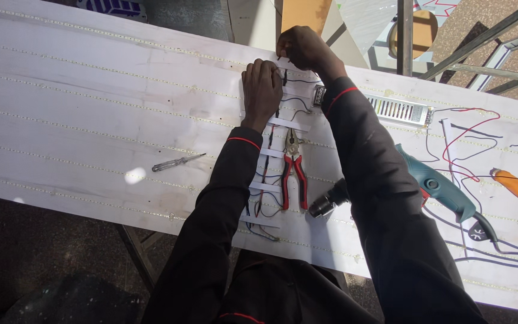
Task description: The person connects wires to a small electronic component on a white board with LED strips. They use pliers to strip wire ends and a screwdriver to tighten connections on the component. The person then places the component onto the board.
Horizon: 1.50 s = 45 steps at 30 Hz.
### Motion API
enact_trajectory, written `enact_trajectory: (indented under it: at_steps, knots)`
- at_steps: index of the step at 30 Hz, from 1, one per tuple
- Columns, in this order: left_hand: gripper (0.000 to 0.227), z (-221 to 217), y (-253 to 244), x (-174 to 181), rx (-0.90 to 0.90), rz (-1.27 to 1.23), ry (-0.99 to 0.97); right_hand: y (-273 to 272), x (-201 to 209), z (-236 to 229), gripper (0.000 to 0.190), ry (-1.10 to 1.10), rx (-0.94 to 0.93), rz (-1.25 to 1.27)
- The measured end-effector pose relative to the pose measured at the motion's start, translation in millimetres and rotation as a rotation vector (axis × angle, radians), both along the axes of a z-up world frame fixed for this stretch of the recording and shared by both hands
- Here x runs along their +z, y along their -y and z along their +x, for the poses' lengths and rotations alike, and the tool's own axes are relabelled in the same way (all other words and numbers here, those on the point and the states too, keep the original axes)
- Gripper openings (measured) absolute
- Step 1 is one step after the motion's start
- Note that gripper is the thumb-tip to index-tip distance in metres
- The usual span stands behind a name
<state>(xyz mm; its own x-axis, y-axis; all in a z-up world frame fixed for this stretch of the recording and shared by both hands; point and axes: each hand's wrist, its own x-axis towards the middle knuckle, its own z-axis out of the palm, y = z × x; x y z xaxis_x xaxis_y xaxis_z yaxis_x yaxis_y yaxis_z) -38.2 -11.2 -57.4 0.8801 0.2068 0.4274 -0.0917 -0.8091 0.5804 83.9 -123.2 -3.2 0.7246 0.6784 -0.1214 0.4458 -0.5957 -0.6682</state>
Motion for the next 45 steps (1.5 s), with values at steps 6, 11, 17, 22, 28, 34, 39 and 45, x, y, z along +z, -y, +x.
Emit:
enact_trajectory:
  at_steps: [6,11,17,22,28,34,39,45]
  knots:
    - [0.005,3,6,-4,0.086,-0.008,-0.08,3,-7,6,0.032,0.235,0.209,-0.103]
    - [0.006,1,10,-5,0.075,0.008,-0.038,-7,-8,14,0.043,0.232,0.272,-0.304]
    - [0.004,-2,8,-7,0.017,-0.009,-0.067,-1,-19,13,0.034,0.149,0.238,-0.229]
    - [0.005,-2,4,-12,-0.042,-0.056,-0.114,1,-26,5,0.027,0.217,0.182,-0.083]
    - [0.009,4,-2,-10,-0.047,-0.137,-0.14,4,-28,12,0.031,0.207,-0.094,-0.023]
    - [0.011,1,-9,-5,-0.138,-0.276,-0.207,-1,-25,13,0.025,0.136,0.081,-0.062]
    - [0.011,0,-7,0,-0.19,-0.224,-0.137,5,-21,15,0.017,0.08,0.2,-0.122]
    - [0.019,15,12,6,0.063,0.016,-0.337,2,-14,5,0.029,0.272,0.183,-0.158]
